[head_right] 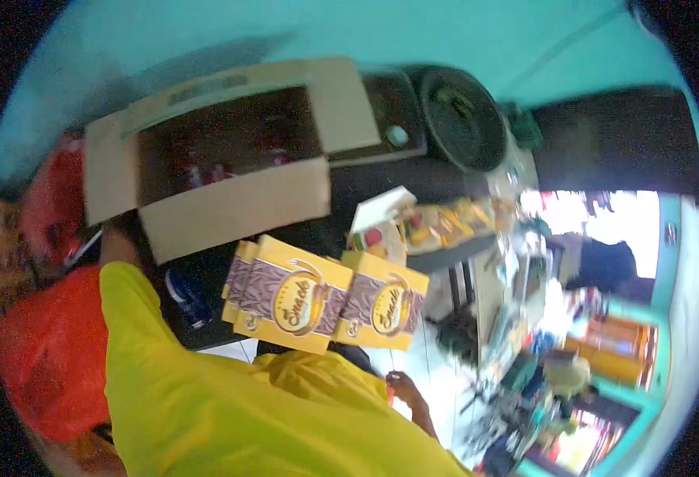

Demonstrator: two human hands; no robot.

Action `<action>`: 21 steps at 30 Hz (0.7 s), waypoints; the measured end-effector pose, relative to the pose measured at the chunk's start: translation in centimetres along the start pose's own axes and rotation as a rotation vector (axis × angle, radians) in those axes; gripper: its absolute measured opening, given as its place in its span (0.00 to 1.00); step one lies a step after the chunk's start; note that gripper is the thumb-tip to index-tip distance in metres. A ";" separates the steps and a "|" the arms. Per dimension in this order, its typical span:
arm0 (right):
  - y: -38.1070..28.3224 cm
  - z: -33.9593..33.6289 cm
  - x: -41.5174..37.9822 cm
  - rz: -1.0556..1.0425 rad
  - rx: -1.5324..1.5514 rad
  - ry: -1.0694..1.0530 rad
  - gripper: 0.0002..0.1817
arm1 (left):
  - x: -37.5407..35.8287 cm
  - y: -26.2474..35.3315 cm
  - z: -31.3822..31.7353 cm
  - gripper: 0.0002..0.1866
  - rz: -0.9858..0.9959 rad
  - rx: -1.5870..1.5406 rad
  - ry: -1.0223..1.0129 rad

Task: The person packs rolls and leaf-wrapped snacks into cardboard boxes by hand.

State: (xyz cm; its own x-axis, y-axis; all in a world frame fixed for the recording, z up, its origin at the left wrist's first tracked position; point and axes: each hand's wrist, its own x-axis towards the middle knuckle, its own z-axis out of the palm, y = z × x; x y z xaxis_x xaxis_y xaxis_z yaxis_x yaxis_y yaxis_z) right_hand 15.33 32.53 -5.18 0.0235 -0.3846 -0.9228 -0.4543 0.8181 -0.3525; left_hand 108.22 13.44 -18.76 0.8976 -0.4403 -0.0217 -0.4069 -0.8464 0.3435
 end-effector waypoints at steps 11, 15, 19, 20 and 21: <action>-7.1 5.6 -1.9 -0.082 -0.351 0.262 0.18 | 2.3 3.3 1.9 0.08 0.002 -0.078 0.014; -9.6 4.9 -1.5 -0.019 -0.343 0.312 0.21 | 2.5 3.9 1.9 0.08 -0.014 -0.196 0.046; -9.2 3.1 -0.8 -0.048 -0.424 0.313 0.23 | 2.3 3.6 0.5 0.08 -0.051 -0.383 0.106; -8.9 2.8 -0.4 -0.083 -0.458 0.311 0.24 | 1.9 3.6 0.0 0.08 -0.060 -0.452 0.125; -8.4 2.4 -0.2 -0.060 -0.440 0.304 0.24 | 1.5 3.6 -0.6 0.08 -0.067 -0.523 0.135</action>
State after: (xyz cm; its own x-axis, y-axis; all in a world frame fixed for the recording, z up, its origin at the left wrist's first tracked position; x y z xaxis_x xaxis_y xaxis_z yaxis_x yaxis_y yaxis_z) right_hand 21.31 26.73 -2.40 -0.1681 -0.5853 -0.7932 -0.7917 0.5596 -0.2451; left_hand 108.22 9.94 -17.03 0.9465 -0.3189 0.0498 -0.2405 -0.5939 0.7678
